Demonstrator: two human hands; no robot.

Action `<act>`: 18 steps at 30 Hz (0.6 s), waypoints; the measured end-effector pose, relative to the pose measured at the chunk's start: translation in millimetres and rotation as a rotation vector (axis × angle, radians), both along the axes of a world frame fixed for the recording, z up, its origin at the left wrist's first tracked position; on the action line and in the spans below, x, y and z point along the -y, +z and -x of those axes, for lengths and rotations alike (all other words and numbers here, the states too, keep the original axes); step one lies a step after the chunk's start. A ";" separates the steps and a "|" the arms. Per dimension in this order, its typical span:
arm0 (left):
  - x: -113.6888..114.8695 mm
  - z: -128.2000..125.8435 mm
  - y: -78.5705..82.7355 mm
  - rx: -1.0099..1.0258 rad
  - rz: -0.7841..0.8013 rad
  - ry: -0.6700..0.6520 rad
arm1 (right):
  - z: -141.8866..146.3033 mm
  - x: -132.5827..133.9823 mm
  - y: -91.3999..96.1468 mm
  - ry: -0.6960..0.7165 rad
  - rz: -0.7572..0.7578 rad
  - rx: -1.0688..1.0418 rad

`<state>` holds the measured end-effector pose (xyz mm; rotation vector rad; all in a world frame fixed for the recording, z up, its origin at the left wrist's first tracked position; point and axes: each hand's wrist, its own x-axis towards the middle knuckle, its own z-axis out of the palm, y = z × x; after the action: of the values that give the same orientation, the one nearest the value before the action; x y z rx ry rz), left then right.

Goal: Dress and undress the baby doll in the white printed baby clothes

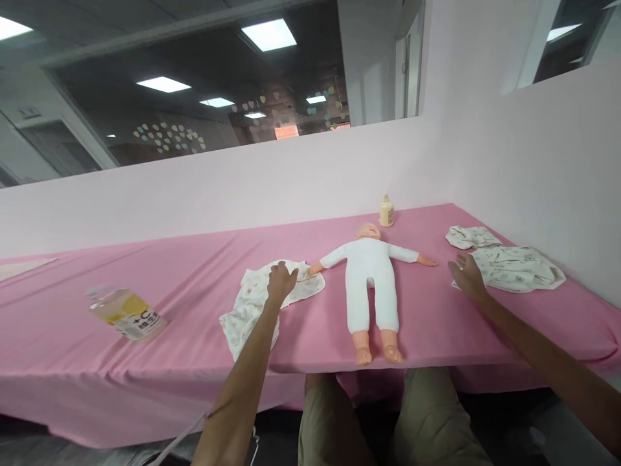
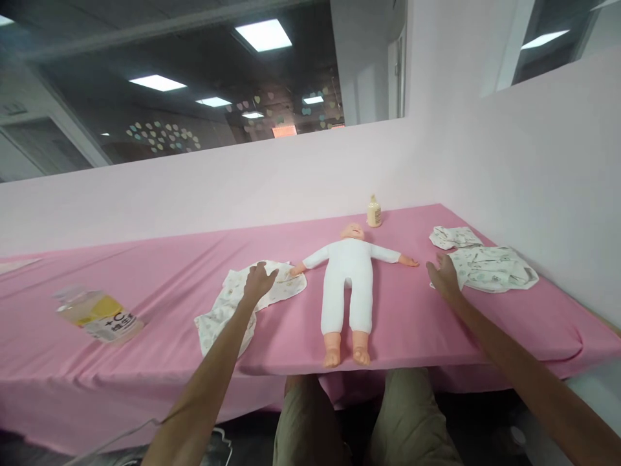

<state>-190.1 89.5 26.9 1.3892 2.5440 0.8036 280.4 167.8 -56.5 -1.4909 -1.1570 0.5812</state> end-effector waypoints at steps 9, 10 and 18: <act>-62.4 15.9 -11.2 0.210 -0.067 0.301 | 0.3 -8.8 -21.5 0.097 -0.043 0.024; -64.3 18.5 -10.7 0.233 -0.091 0.307 | 0.5 -8.0 -21.8 0.104 -0.052 0.034; -56.5 58.3 50.5 0.295 -0.530 0.287 | 4.7 -0.6 -14.3 0.079 -0.073 0.078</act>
<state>-248.3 146.0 77.4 0.9110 2.4168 1.6895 275.7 168.3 -70.7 -1.4210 -1.2892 0.5334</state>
